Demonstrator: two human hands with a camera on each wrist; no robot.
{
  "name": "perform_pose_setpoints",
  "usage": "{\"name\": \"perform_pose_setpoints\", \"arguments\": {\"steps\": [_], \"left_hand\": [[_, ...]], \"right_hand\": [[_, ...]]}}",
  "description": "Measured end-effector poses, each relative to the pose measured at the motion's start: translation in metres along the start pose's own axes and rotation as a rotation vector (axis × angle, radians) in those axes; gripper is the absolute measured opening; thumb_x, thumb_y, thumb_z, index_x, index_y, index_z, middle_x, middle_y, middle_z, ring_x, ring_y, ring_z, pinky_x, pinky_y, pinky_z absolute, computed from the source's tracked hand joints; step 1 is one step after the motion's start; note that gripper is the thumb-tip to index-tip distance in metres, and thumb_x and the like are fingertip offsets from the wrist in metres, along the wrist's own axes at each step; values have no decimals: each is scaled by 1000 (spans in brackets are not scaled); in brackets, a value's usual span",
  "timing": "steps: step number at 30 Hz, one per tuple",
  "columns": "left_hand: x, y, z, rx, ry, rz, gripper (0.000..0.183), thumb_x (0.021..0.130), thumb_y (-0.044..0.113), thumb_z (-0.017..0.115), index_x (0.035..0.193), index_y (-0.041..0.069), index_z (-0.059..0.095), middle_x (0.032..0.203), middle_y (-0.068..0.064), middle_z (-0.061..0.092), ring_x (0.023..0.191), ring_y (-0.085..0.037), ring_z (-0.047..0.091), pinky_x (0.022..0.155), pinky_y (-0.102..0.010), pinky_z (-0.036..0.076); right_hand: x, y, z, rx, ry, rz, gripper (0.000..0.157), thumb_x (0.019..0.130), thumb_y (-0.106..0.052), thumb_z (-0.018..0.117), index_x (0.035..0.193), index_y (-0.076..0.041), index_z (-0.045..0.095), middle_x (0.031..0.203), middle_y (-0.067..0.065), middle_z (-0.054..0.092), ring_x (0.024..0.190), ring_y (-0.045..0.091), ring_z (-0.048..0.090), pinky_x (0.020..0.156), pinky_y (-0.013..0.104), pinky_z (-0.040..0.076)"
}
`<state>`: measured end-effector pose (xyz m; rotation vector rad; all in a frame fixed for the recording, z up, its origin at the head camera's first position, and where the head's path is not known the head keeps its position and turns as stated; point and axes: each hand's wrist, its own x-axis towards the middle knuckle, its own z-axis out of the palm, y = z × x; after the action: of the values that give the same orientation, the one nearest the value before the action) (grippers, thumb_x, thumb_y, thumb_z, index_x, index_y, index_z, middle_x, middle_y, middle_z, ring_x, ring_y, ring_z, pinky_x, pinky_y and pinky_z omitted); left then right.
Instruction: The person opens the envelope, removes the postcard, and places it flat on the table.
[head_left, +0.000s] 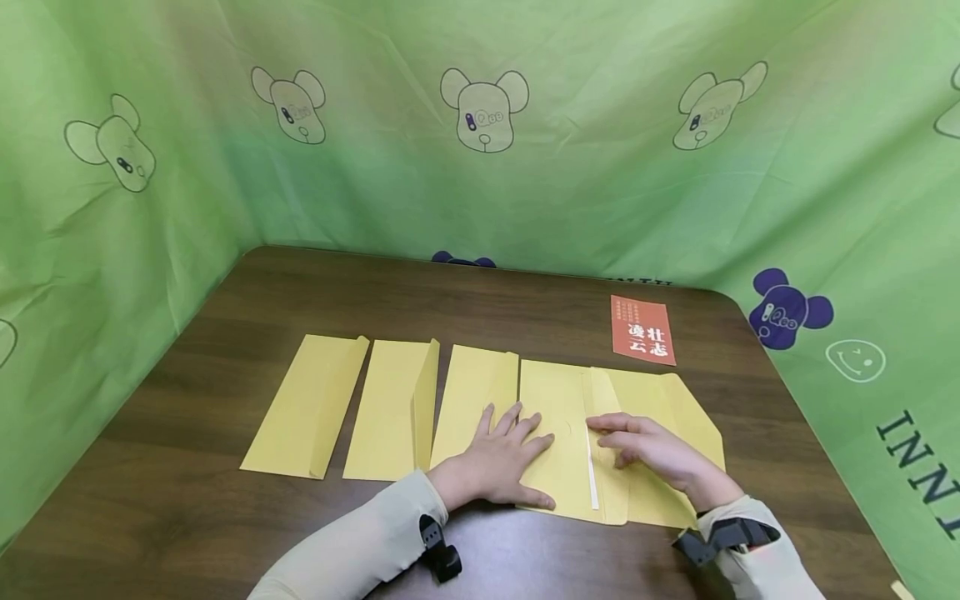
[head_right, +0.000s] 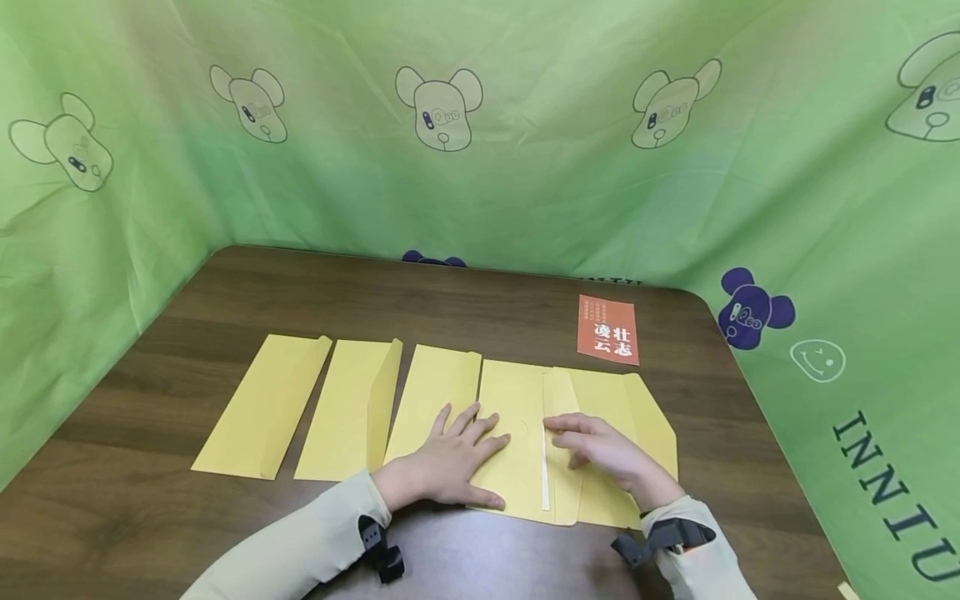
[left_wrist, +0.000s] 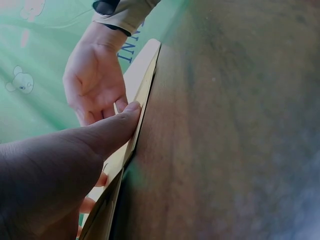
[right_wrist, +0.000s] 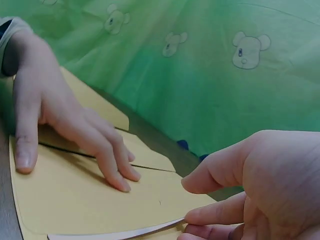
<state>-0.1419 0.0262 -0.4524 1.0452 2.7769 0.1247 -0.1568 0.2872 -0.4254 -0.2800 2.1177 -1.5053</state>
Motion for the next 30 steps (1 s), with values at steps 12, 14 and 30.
{"name": "perform_pose_setpoints", "arguments": {"steps": [12,14,30], "left_hand": [[0,-1,-1,-14,-4,5,87,84,77,54,154,28,39,161,-1,28,149,-29,17,115,-59,16],[0,-1,-2,-17,-5,5,87,84,77,54,154,28,39,161,-1,28,149,-29,17,115,-59,16],[3,-2,2,-18,0,9,86,84,77,54,153,28,39,161,-2,28,149,-30,17,115,-59,16]], "right_hand": [[0,2,-6,239,-129,-39,57,103,-8,48,141,27,24,138,15,55,113,9,61,92,33,53],[0,4,-7,282,-157,-41,58,104,-7,46,142,27,19,135,11,57,114,12,62,94,33,52],[1,17,4,342,-106,-38,61,99,3,54,142,24,16,120,8,63,99,18,66,83,41,57]]}}
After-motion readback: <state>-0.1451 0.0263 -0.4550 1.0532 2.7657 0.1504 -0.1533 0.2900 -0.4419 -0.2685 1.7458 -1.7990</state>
